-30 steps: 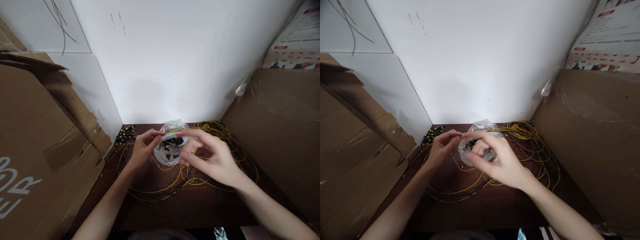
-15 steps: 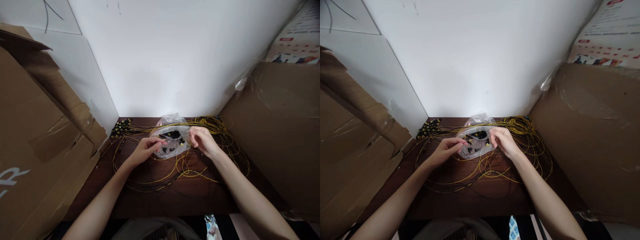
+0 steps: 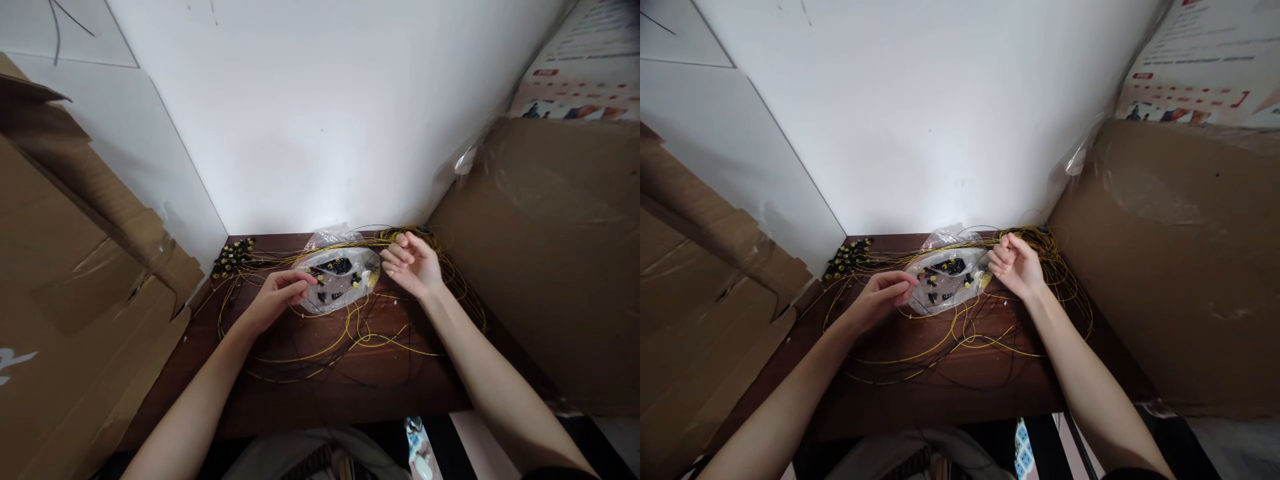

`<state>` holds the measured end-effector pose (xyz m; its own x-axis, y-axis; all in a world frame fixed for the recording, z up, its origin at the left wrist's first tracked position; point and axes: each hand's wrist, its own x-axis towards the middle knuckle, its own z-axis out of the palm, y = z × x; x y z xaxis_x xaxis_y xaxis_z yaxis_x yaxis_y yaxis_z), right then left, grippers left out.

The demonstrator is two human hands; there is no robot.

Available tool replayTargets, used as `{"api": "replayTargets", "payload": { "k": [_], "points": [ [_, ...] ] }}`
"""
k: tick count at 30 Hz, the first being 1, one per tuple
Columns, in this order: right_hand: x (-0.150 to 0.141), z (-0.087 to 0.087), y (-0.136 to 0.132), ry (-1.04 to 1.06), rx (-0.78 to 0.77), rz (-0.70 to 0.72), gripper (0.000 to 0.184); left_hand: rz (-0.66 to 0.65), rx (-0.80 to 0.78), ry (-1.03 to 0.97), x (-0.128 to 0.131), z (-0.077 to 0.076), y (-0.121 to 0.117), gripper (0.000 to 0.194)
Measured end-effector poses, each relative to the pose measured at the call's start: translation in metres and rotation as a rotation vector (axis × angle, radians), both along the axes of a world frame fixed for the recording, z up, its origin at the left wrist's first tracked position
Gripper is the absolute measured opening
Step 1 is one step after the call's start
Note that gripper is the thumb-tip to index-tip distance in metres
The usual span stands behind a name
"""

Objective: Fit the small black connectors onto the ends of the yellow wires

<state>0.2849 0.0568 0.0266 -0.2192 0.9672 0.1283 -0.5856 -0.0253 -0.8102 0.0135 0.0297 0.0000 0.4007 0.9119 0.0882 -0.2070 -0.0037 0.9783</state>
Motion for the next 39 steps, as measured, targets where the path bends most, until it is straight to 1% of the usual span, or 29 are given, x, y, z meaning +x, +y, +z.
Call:
{"api": "replayTargets", "payload": {
  "k": [2, 4, 7, 10, 13, 15, 17, 20, 23, 26, 30, 32, 36, 38, 39],
  "points": [
    [-0.008, -0.006, -0.002, -0.086, 0.005, 0.046, 0.025, -0.017, 0.009, 0.007, 0.001, 0.0, 0.0, 0.023],
    [-0.018, -0.013, -0.006, -0.125, 0.031, 0.137, 0.029, -0.041, 0.016, 0.031, 0.002, 0.0, -0.002, 0.027],
    [-0.035, -0.026, -0.013, -0.152, 0.074, 0.372, 0.029, -0.093, 0.026, 0.064, 0.004, 0.0, -0.005, 0.031],
    [-0.05, -0.035, -0.021, -0.331, 0.092, 0.582, 0.028, -0.132, 0.04, 0.085, 0.007, -0.001, -0.008, 0.033],
    [-0.06, -0.038, -0.028, -0.529, 0.159, 0.718, 0.031, -0.103, 0.001, 0.069, 0.01, -0.001, -0.01, 0.032],
    [-0.062, -0.037, -0.03, -0.588, 0.187, 0.757, 0.03, -0.057, -0.044, 0.015, 0.01, 0.0, -0.009, 0.029],
    [-0.061, -0.034, -0.03, -0.604, 0.206, 0.75, 0.029, -0.013, -0.069, -0.076, 0.007, 0.001, -0.006, 0.027],
    [-0.056, -0.029, -0.028, -0.584, 0.229, 0.666, 0.03, 0.044, -0.039, -0.255, -0.001, 0.004, 0.0, 0.025],
    [-0.052, -0.026, -0.025, -0.555, 0.216, 0.542, 0.03, 0.064, -0.033, -0.29, -0.006, 0.006, 0.003, 0.021],
    [-0.054, -0.029, -0.025, -0.585, 0.199, 0.472, 0.03, 0.023, -0.031, -0.244, -0.002, 0.005, 0.001, 0.025],
    [-0.065, -0.032, -0.032, -0.654, 0.249, 0.526, 0.033, -0.08, -0.039, -0.157, 0.009, 0.001, -0.005, 0.029],
    [-0.068, -0.031, -0.036, -0.66, 0.269, 0.547, 0.034, -0.104, -0.025, -0.066, 0.012, 0.0, -0.007, 0.029],
    [-0.065, -0.025, -0.036, -0.607, 0.268, 0.504, 0.032, -0.054, 0.076, 0.157, 0.008, 0.0, -0.006, 0.023],
    [-0.058, -0.021, -0.033, -0.578, 0.253, 0.466, 0.029, -0.028, 0.088, 0.184, 0.002, 0.002, -0.004, 0.024],
    [-0.055, -0.02, -0.03, -0.56, 0.238, 0.455, 0.028, -0.006, 0.072, 0.162, -0.001, 0.004, -0.003, 0.024]
  ]
}}
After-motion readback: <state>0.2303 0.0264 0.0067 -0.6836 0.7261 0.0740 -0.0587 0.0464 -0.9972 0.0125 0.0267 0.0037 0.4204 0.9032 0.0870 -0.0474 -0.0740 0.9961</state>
